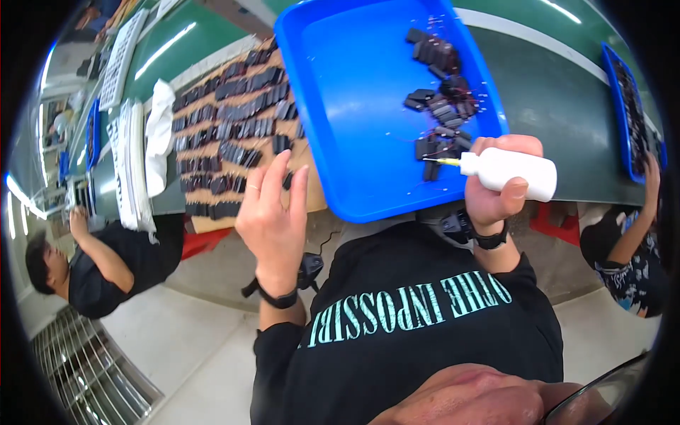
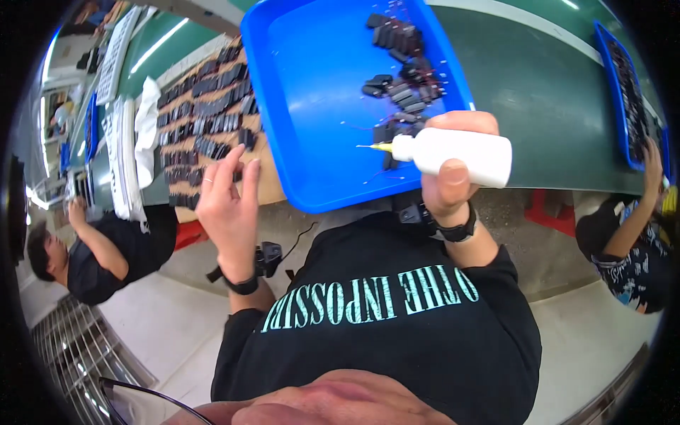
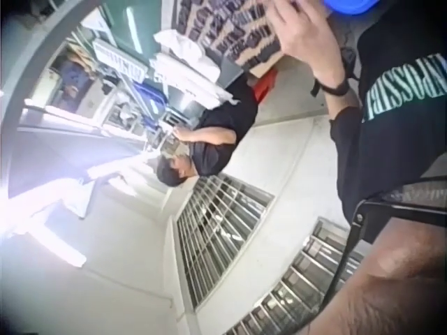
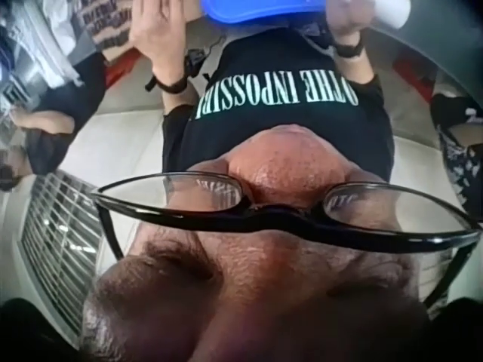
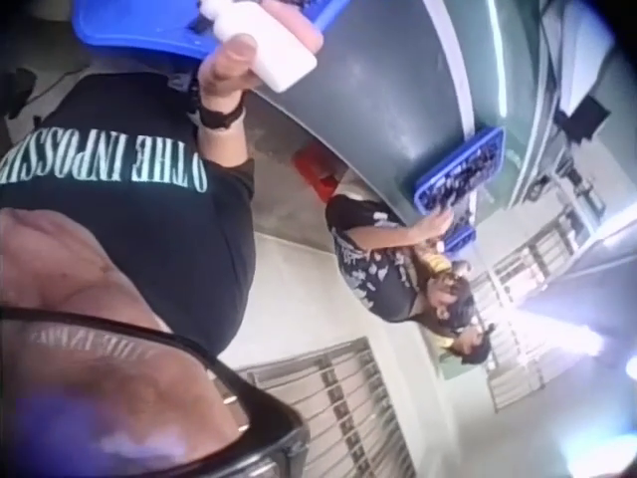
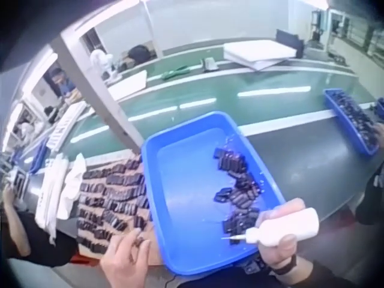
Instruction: Apply glue to small black plastic components using a squeeze bottle at a workstation.
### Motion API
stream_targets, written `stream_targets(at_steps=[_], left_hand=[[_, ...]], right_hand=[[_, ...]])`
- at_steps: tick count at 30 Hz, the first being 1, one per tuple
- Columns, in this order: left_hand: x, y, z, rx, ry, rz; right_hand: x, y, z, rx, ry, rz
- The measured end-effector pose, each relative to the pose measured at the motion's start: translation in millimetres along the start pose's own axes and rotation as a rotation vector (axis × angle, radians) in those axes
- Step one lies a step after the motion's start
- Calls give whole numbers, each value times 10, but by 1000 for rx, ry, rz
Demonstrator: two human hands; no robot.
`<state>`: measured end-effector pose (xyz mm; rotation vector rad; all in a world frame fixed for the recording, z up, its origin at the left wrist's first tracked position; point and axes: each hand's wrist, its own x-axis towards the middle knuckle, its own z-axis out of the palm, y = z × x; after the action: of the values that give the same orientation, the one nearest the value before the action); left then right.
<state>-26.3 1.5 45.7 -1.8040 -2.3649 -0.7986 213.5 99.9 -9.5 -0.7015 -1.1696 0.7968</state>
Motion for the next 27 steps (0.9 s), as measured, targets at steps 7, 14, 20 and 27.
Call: stream_targets(at_steps=[7,14,20,27], left_hand=[[1203,744,453,22,-343,580],[1541,783,834,-124,-389,529],[971,861,646,-125,-353,547],[656,561,521,-26,-343,500]], right_hand=[[105,-157,-64,224,186,223],[1,-355,234,303,161,300],[-433,-887,213,237,216,386],[-712,-1086,309,216,122,422]])
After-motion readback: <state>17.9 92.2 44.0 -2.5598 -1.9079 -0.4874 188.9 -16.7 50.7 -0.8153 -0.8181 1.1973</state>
